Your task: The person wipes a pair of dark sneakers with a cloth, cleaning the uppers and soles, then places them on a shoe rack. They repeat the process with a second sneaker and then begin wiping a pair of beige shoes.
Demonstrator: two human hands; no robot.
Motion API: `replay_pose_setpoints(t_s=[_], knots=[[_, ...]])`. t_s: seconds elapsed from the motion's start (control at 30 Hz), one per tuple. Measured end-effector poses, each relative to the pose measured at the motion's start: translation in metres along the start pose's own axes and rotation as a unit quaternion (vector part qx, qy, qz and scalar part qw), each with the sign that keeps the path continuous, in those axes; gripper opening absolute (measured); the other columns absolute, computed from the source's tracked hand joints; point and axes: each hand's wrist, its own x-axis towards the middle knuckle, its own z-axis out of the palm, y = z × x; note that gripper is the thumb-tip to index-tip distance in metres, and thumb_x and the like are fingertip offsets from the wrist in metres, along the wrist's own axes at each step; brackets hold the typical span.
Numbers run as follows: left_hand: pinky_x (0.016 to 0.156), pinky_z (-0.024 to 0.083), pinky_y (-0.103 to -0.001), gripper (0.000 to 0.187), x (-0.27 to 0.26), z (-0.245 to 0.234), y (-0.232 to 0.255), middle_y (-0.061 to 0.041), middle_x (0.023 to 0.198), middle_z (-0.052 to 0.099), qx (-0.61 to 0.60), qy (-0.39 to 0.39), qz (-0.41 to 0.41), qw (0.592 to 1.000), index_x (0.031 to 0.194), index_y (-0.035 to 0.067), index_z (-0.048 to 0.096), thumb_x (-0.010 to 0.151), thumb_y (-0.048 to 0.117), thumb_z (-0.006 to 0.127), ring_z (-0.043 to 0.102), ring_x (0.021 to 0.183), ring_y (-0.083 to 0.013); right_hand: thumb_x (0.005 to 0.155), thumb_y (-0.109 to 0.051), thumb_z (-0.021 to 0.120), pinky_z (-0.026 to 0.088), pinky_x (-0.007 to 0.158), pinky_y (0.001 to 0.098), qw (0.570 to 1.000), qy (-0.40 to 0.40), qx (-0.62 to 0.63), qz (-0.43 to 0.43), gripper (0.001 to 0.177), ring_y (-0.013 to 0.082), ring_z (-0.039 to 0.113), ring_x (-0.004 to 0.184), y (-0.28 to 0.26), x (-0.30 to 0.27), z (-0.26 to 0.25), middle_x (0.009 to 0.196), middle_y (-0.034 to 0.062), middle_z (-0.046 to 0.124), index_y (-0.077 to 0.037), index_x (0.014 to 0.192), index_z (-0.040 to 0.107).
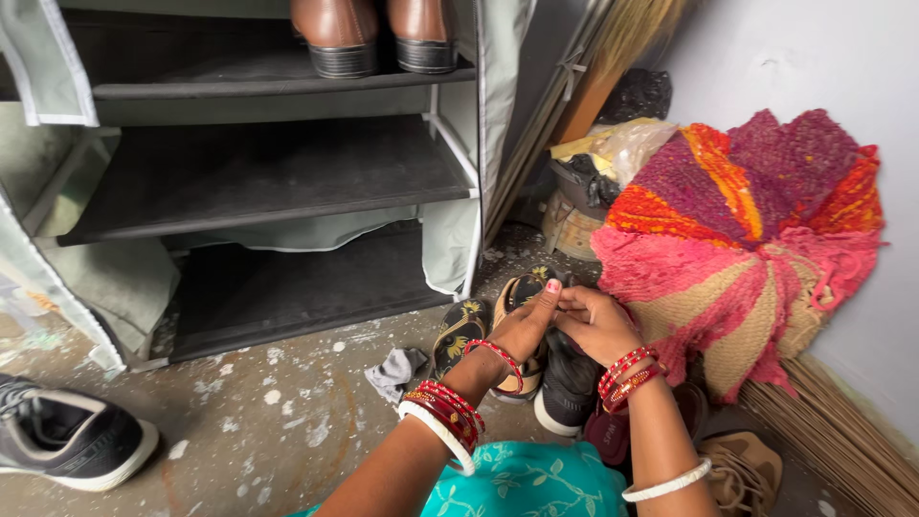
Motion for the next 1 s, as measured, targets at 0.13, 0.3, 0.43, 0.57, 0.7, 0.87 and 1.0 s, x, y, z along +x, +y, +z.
replay_pose_setpoints(t_s=[0.13, 0.3, 0.43, 0.57, 0.7, 0.87, 1.0], knots=[[0.121, 0.025, -0.038, 0.109, -0.004, -0.014, -0.012, -0.022, 0.155, 0.046, -0.069, 0.023, -0.047, 0.996, 0.154, 0.01, 0.044, 0.08, 0.088, 0.027, 0.038, 0.149, -0.0322, 0.085, -0.015, 0.078, 0.057, 0.092, 0.0337, 0.998, 0.001, -0.058, -0.008, 0.038, 0.0194, 0.072, 0.104, -0.002, 0.012, 0.016, 0.113, 0.0093, 0.076, -0.002, 0.119, 0.069], [0.122, 0.025, -0.039, 0.109, -0.001, -0.025, -0.029, -0.025, 0.157, 0.043, -0.073, 0.06, -0.09, 0.991, 0.155, 0.007, 0.043, 0.085, 0.089, 0.029, 0.036, 0.151, -0.0343, 0.083, -0.014, 0.079, 0.057, 0.093, 0.0344, 0.991, -0.006, -0.13, 0.022, 0.038, 0.02, 0.073, 0.106, -0.004, 0.018, 0.029, 0.11, 0.0105, 0.077, -0.004, 0.118, 0.071], [0.121, 0.026, -0.038, 0.105, 0.003, -0.026, -0.039, -0.022, 0.157, 0.042, -0.058, 0.077, -0.097, 0.991, 0.158, 0.018, 0.037, 0.081, 0.088, 0.026, 0.035, 0.15, -0.0349, 0.078, -0.011, 0.079, 0.056, 0.096, 0.0364, 0.982, -0.02, -0.186, 0.022, 0.04, 0.0241, 0.074, 0.11, -0.01, 0.026, 0.045, 0.114, 0.0106, 0.077, -0.005, 0.117, 0.071], [0.119, 0.029, -0.038, 0.101, 0.006, -0.024, -0.049, -0.022, 0.153, 0.047, -0.068, 0.081, -0.112, 0.988, 0.159, 0.023, 0.035, 0.08, 0.086, 0.025, 0.045, 0.144, -0.0351, 0.079, -0.014, 0.079, 0.05, 0.104, 0.0376, 0.921, -0.06, -0.383, 0.042, 0.045, 0.0311, 0.065, 0.121, -0.017, 0.04, 0.069, 0.125, 0.0121, 0.069, -0.011, 0.123, 0.07], [0.12, 0.027, -0.037, 0.1, 0.014, -0.027, -0.061, -0.021, 0.155, 0.044, -0.039, 0.102, -0.09, 0.99, 0.159, 0.019, 0.037, 0.085, 0.085, 0.022, 0.038, 0.148, -0.0347, 0.088, -0.032, 0.073, 0.034, 0.122, 0.0433, 0.835, -0.093, -0.538, 0.068, 0.047, 0.0341, 0.046, 0.141, -0.018, 0.062, 0.093, 0.145, 0.012, 0.055, -0.015, 0.131, 0.064], [0.12, 0.029, -0.036, 0.1, 0.016, -0.032, -0.071, -0.022, 0.152, 0.05, -0.058, 0.102, -0.106, 0.987, 0.155, 0.014, 0.042, 0.085, 0.084, 0.026, 0.042, 0.146, -0.0336, 0.092, -0.043, 0.067, 0.005, 0.116, 0.075, 0.819, -0.032, -0.549, 0.166, 0.054, 0.0401, 0.012, 0.154, -0.014, 0.071, 0.101, 0.16, 0.008, 0.029, -0.032, 0.143, 0.054], [0.122, 0.023, -0.038, 0.102, 0.019, -0.038, -0.073, -0.021, 0.159, 0.038, -0.023, 0.101, -0.151, 0.983, 0.157, 0.012, 0.036, 0.087, 0.084, 0.024, 0.03, 0.152, -0.0347, 0.089, -0.048, 0.068, 0.007, 0.112, 0.077, 0.799, -0.008, -0.544, 0.255, 0.055, 0.0376, 0.011, 0.154, -0.007, 0.083, 0.091, 0.165, 0.0074, 0.02, -0.039, 0.141, 0.054]])
